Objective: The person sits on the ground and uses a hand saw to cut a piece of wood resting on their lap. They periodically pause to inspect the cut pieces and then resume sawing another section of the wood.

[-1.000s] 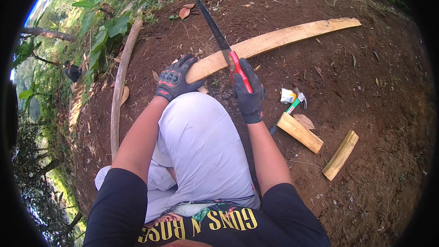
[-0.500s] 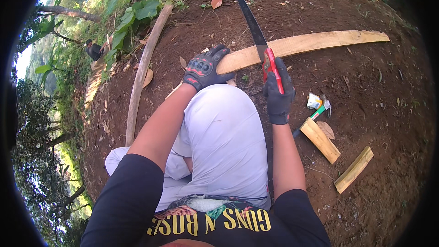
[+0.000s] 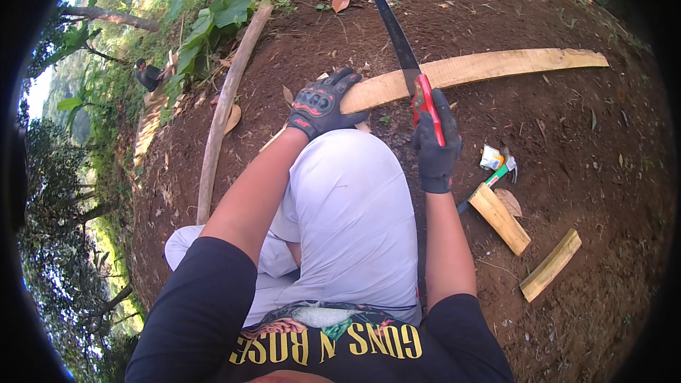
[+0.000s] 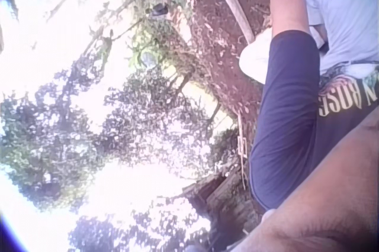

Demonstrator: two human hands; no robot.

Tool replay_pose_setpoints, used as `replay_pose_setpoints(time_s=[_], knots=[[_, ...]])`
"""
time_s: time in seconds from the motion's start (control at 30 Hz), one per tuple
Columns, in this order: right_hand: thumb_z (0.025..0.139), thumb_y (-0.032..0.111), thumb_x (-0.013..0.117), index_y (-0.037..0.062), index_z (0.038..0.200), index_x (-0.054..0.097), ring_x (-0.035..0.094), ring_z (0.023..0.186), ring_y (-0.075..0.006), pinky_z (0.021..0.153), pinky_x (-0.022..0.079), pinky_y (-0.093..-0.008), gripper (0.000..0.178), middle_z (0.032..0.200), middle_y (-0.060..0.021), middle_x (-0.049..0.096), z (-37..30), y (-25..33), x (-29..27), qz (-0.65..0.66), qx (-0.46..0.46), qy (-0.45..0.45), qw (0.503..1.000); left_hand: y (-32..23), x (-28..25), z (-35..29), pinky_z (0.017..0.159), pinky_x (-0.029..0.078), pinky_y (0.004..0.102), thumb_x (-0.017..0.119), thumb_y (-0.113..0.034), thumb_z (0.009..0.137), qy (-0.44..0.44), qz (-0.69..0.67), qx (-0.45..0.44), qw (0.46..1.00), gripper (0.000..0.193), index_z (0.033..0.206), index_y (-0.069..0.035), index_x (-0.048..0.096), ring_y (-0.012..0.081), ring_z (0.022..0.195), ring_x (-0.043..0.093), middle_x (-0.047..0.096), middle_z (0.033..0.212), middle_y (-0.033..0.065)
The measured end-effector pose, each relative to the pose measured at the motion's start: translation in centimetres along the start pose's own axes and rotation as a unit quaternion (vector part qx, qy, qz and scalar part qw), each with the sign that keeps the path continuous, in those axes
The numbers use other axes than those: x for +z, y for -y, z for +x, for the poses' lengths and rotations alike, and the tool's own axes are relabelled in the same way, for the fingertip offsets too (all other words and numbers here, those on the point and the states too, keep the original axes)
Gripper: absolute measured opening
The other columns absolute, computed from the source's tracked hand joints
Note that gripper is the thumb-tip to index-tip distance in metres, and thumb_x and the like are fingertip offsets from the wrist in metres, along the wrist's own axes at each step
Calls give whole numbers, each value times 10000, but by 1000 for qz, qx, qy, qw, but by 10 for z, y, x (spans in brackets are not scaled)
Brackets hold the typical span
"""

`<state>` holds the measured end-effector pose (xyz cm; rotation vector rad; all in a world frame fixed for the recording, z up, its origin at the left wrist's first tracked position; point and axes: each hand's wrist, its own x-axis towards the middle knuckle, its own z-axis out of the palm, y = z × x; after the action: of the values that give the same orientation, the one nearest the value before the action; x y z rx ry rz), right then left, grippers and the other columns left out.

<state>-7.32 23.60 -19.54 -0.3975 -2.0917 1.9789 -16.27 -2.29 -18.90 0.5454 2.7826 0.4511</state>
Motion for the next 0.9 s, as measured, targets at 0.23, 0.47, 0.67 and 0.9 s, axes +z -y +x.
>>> replay_pose_setpoints(time_s=[0.23, 0.47, 0.67, 0.9], knots=[[1091, 71, 647, 71, 1570, 630, 565, 654, -46, 566, 468, -264, 479, 1111, -52, 760, 1, 2, 0, -6, -17, 6, 1000, 3, 5, 1, 1248, 451, 532, 768, -716, 866, -6, 11, 2, 1000, 944, 1625, -201, 543, 344, 1518, 541, 476, 1718, 113], [1090, 110, 671, 78, 1555, 641, 609, 687, -68, 592, 507, -280, 467, 1235, -90, 773, -1, 6, -1, -33, -5, 11, 999, 0, -1, -1, 1242, 463, 526, 788, -717, 849, 0, -2, -4, 1000, 965, 1619, -188, 546, 336, 1521, 539, 485, 1709, 117], [1082, 122, 690, 75, 1541, 654, 597, 662, -67, 579, 491, -294, 463, 1145, -63, 753, 3, -8, -5, -37, -10, 14, 999, -6, -10, 5, 1232, 470, 510, 758, -724, 887, 30, -31, -9, 999, 920, 1605, -182, 561, 366, 1508, 549, 503, 1692, 135], [1067, 203, 725, 116, 1526, 666, 720, 1312, -341, 1046, 582, -441, 472, 1451, -179, 727, 6, -12, -11, -80, -37, 28, 996, -34, -32, 61, 1336, 316, 507, 704, -837, 855, 178, 42, -16, 983, 1060, 1638, -141, 545, 407, 1617, 383, 446, 1723, 220]])
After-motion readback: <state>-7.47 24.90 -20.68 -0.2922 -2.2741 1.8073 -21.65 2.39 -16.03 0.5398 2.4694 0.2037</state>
